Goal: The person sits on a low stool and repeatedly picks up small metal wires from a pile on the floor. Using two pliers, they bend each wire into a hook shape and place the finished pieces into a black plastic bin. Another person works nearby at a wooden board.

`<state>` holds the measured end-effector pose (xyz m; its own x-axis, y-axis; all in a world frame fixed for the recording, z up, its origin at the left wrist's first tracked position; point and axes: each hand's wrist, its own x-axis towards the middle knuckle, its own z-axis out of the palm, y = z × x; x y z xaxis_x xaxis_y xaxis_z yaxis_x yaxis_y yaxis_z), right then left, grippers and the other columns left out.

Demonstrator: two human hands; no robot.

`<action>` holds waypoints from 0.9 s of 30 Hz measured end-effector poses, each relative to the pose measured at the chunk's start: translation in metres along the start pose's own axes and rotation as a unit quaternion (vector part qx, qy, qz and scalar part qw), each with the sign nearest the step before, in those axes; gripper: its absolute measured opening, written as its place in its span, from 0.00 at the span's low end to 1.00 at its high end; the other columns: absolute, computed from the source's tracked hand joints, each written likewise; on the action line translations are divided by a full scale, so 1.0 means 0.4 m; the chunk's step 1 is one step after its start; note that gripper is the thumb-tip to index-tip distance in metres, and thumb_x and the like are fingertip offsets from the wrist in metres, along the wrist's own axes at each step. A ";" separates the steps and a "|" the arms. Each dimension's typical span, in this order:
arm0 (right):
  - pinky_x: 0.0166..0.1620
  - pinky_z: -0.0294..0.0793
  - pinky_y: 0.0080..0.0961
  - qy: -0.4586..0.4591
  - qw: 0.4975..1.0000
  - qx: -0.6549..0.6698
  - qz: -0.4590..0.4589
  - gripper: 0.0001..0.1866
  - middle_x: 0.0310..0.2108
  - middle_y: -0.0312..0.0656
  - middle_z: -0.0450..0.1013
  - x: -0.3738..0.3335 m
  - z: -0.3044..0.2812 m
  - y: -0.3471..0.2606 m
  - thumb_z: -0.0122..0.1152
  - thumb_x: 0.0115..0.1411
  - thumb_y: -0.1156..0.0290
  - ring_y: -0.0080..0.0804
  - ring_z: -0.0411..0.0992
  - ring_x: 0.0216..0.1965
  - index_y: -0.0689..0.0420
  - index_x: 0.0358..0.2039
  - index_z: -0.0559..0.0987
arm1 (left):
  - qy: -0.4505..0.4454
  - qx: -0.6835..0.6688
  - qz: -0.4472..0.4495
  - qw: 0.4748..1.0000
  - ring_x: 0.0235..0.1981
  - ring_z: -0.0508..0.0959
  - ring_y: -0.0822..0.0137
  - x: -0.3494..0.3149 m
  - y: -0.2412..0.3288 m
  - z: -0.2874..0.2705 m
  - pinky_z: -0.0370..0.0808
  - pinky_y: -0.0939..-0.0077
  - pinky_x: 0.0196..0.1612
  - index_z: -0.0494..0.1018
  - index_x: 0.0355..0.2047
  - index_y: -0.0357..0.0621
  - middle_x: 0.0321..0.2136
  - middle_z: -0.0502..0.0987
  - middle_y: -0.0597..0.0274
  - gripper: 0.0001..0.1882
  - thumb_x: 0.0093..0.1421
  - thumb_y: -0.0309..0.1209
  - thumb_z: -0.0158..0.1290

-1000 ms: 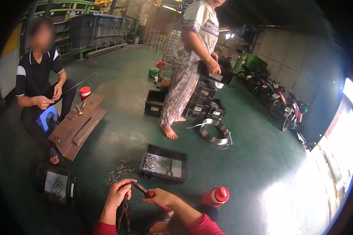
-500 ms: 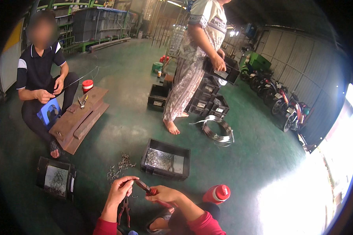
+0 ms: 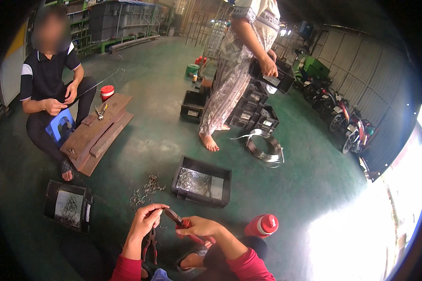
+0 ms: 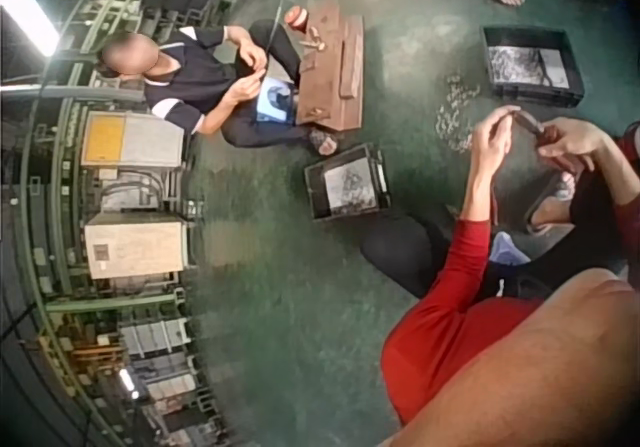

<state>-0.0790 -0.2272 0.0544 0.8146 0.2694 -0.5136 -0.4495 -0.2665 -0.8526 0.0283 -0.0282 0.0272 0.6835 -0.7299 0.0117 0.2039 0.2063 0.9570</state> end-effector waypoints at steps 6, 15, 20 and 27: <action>0.35 0.70 0.19 0.007 1.000 0.000 0.008 0.19 0.35 0.34 0.74 0.004 -0.002 0.014 0.60 0.62 0.57 0.17 0.68 0.28 0.58 0.43 0.72 | 0.001 0.004 0.005 1.000 0.16 0.64 0.83 0.000 -0.005 0.000 0.61 0.86 0.19 0.77 0.43 0.38 0.16 0.65 0.75 0.10 0.65 0.25 0.48; 0.22 0.74 0.24 0.025 0.996 0.014 0.082 0.16 0.27 0.38 0.74 -0.007 0.000 -0.005 0.60 0.62 0.62 0.21 0.69 0.16 0.61 0.42 0.72 | -0.007 0.019 0.002 1.000 0.16 0.63 0.84 0.000 -0.002 0.000 0.60 0.87 0.19 0.77 0.44 0.42 0.16 0.63 0.77 0.11 0.66 0.28 0.47; 0.10 0.57 0.20 0.026 0.999 0.010 0.036 0.17 0.10 0.31 0.63 -0.008 0.004 -0.009 0.60 0.61 0.56 0.18 0.60 0.08 0.56 0.42 0.72 | 0.015 0.019 0.008 1.000 0.15 0.62 0.84 -0.004 -0.003 0.001 0.59 0.86 0.18 0.77 0.44 0.42 0.15 0.65 0.76 0.11 0.66 0.27 0.47; 0.19 0.64 0.20 0.040 0.998 0.002 0.055 0.19 0.23 0.38 0.70 -0.006 0.003 -0.016 0.60 0.62 0.58 0.19 0.65 0.16 0.59 0.45 0.71 | 0.029 0.010 -0.001 1.000 0.16 0.63 0.84 -0.002 0.001 0.009 0.60 0.86 0.19 0.77 0.44 0.39 0.16 0.65 0.75 0.11 0.66 0.27 0.47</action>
<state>-0.0787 -0.2251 0.0609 0.7874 0.1631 -0.5945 -0.5385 -0.2875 -0.7921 0.0251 -0.0300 0.0286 0.7223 -0.6915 -0.0071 0.1924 0.1911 0.9625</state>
